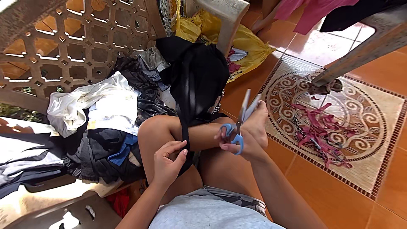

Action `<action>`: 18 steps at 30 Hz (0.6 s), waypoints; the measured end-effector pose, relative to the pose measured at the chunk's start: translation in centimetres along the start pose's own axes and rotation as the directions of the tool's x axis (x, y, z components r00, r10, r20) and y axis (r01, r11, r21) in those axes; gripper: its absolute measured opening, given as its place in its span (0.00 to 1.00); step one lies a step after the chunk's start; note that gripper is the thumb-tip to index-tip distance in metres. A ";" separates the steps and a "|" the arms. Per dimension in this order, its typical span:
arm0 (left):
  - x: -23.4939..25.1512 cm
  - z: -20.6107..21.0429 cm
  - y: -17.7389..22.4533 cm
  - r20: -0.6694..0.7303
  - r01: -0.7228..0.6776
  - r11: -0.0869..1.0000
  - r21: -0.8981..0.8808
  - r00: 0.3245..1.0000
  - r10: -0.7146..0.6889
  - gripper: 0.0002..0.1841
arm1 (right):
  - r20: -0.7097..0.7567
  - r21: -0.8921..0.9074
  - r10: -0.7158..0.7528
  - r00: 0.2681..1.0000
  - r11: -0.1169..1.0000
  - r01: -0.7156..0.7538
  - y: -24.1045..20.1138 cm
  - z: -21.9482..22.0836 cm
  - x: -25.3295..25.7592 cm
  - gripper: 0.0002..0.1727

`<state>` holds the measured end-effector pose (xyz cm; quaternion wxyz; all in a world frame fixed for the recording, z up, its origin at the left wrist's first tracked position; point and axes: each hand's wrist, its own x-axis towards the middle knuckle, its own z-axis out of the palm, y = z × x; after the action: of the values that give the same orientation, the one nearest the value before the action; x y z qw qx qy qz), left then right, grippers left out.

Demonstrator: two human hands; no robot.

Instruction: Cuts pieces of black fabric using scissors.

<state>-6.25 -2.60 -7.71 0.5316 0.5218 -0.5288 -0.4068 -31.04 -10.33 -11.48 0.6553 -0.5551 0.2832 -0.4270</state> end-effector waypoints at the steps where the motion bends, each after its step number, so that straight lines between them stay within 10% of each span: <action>1: 0.0 0.2 -0.1 0.031 -0.005 1.000 -0.005 0.999 0.005 0.12 | -0.081 -0.007 -0.047 0.996 0.999 0.046 0.6 1.4 0.6 0.18; 6: -0.2 0.9 -0.1 0.139 -0.058 0.996 0.064 0.989 0.048 0.13 | -0.233 -0.122 0.081 0.969 0.986 -0.112 1.1 6.2 3.2 0.26; 13: 0.0 0.5 -1.0 0.188 -0.173 0.984 0.048 0.969 0.162 0.16 | -0.329 -0.190 -0.170 0.929 0.975 0.111 3.4 7.4 3.6 0.12; 18: 2.4 0.6 0.6 0.034 0.224 0.975 -0.009 0.974 -0.223 0.19 | -0.335 -0.072 -0.232 0.913 0.973 0.221 4.1 7.2 2.4 0.13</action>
<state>-6.61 -4.95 -6.89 0.4772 0.5677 -0.4728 -0.4758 -22.79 -8.87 -13.55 0.5333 -0.5122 0.3331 -0.5851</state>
